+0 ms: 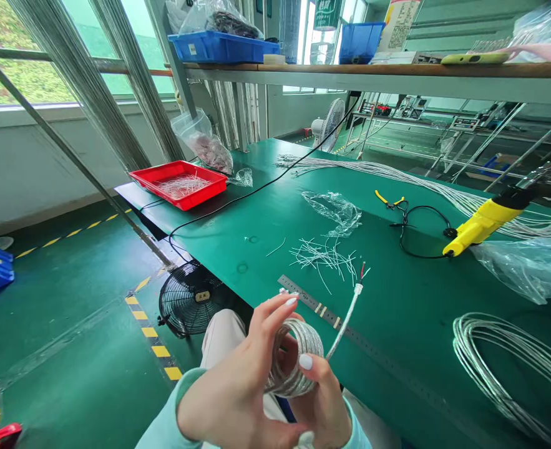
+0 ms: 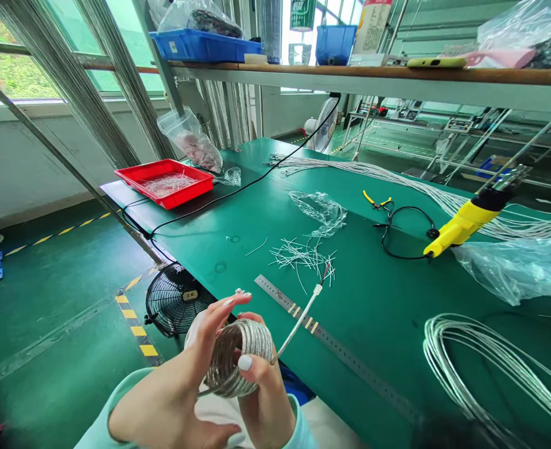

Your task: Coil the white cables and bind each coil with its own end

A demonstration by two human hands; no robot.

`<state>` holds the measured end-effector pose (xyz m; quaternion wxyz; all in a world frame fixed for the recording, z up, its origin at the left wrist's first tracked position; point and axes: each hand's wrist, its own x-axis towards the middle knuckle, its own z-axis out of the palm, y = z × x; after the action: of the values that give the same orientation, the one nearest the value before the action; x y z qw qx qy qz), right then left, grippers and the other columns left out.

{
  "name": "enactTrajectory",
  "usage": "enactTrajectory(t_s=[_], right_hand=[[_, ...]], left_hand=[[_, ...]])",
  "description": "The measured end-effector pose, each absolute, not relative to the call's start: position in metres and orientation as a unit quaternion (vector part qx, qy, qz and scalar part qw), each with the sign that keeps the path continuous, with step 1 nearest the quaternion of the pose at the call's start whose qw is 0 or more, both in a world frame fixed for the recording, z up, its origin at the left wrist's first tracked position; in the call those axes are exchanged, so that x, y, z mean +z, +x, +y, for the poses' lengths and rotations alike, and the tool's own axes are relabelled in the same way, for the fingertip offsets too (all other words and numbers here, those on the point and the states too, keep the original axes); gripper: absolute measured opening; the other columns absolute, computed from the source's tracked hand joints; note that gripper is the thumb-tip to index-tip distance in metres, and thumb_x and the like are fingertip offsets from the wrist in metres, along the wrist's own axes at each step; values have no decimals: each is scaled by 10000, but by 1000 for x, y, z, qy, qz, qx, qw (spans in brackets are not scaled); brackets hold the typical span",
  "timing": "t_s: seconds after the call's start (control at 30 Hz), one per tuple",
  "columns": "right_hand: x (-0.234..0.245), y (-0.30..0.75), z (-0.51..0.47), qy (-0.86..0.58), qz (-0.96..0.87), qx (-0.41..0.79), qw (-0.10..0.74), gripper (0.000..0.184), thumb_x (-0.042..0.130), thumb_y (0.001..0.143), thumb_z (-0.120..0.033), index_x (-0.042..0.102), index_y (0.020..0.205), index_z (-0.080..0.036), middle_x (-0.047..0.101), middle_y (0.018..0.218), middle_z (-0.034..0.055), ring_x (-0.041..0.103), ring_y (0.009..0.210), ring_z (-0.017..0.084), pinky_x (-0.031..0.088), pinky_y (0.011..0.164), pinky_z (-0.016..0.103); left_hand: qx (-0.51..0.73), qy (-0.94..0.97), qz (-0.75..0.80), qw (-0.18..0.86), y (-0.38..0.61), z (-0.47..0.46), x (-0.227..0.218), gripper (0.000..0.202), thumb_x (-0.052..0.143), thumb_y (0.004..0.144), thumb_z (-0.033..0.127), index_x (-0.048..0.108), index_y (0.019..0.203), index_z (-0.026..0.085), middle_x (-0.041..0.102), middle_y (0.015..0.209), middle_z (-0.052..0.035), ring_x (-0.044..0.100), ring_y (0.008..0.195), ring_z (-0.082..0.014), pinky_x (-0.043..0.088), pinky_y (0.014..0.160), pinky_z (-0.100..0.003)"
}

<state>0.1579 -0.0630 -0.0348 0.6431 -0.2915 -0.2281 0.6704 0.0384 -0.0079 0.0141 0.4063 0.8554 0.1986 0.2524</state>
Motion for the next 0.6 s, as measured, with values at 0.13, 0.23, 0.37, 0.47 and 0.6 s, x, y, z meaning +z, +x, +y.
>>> enactTrajectory(t_s=[0.13,0.23,0.37,0.47,0.6], right_hand=[[-34,161,-60,-297,-206,655,663,577,596,664,-556,633,1143,-236,746,1011,95,708,948,329,573,837,497],[-34,167,-60,-335,-222,628,667,653,553,675,-583,578,1235,-246,738,1036,95,706,936,316,580,805,479],[-37,172,-61,-365,-250,594,672,681,554,687,-574,490,1286,-256,709,1064,110,687,942,325,576,761,482],[-42,173,-63,-356,-256,577,689,601,613,699,-527,479,1230,-277,684,1050,88,670,938,296,564,799,461],[-44,176,-64,-346,-282,545,709,556,717,699,-420,483,1188,-298,659,1036,38,653,925,238,550,816,381]], left_hand=[[296,788,202,500,24,-5,18,860,729,768,465,232,1466,379,289,1493,-102,340,1368,-366,346,1103,-501],[342,784,277,439,16,-7,19,411,637,866,311,499,1252,327,504,1267,-84,451,1230,-303,408,1020,-432],[315,818,306,371,16,-13,21,241,612,879,223,636,1107,296,631,1006,-64,551,968,-260,430,875,-371],[299,817,300,391,23,-18,19,293,614,886,270,660,1172,313,669,996,-54,573,929,-255,418,874,-367],[300,787,316,437,34,-22,15,243,577,913,347,692,1121,300,695,987,-51,586,903,-252,410,884,-377]])
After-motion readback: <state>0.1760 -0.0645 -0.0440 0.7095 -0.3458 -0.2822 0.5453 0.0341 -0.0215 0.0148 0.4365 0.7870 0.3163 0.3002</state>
